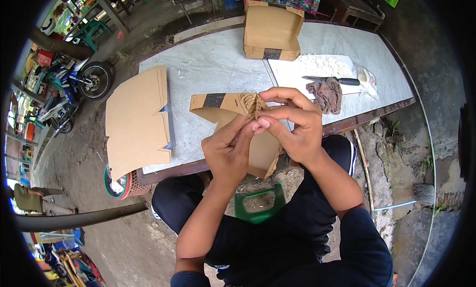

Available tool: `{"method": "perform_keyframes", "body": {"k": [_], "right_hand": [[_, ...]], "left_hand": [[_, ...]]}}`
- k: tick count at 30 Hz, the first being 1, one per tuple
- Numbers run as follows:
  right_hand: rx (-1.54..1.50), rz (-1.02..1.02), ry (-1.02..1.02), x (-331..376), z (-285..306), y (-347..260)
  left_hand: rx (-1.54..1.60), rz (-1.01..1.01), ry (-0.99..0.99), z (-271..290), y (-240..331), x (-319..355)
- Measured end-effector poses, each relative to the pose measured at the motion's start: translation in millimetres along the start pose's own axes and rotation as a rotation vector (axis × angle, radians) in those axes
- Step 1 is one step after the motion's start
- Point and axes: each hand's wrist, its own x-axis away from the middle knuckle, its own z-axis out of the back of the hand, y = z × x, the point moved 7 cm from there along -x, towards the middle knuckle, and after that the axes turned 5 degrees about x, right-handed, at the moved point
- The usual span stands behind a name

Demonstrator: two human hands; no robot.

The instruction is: The person assembles a flat cardboard sheet into a box by folding the sides and tucking the flaps into place. They repeat this process for multiple sheets, stacking the finished boxes on the table.

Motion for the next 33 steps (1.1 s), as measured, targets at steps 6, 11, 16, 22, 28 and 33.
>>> {"method": "perform_keyframes", "body": {"k": [6, 11, 16, 22, 28, 33], "right_hand": [[0.189, 0.209, 0.089, 0, 2, -24], [0.331, 0.314, 0.182, 4, 3, -32], [0.373, 0.314, 0.180, 1, 0, -42], [0.172, 0.138, 0.196, 0, 0, -30], [0.198, 0.158, 0.133, -2, 6, -31], [0.256, 0.213, 0.144, -2, 9, -39]], "left_hand": [[-0.019, -0.094, 0.099, -2, 16, 4], [-0.117, -0.223, 0.113, -6, 19, 10], [-0.224, -0.338, 0.149, -6, 23, 13], [-0.217, -0.414, 0.108, -10, 28, 14], [-0.316, -0.506, 0.060, -16, 40, 20], [-0.359, -0.622, 0.027, -19, 42, 19]]}}
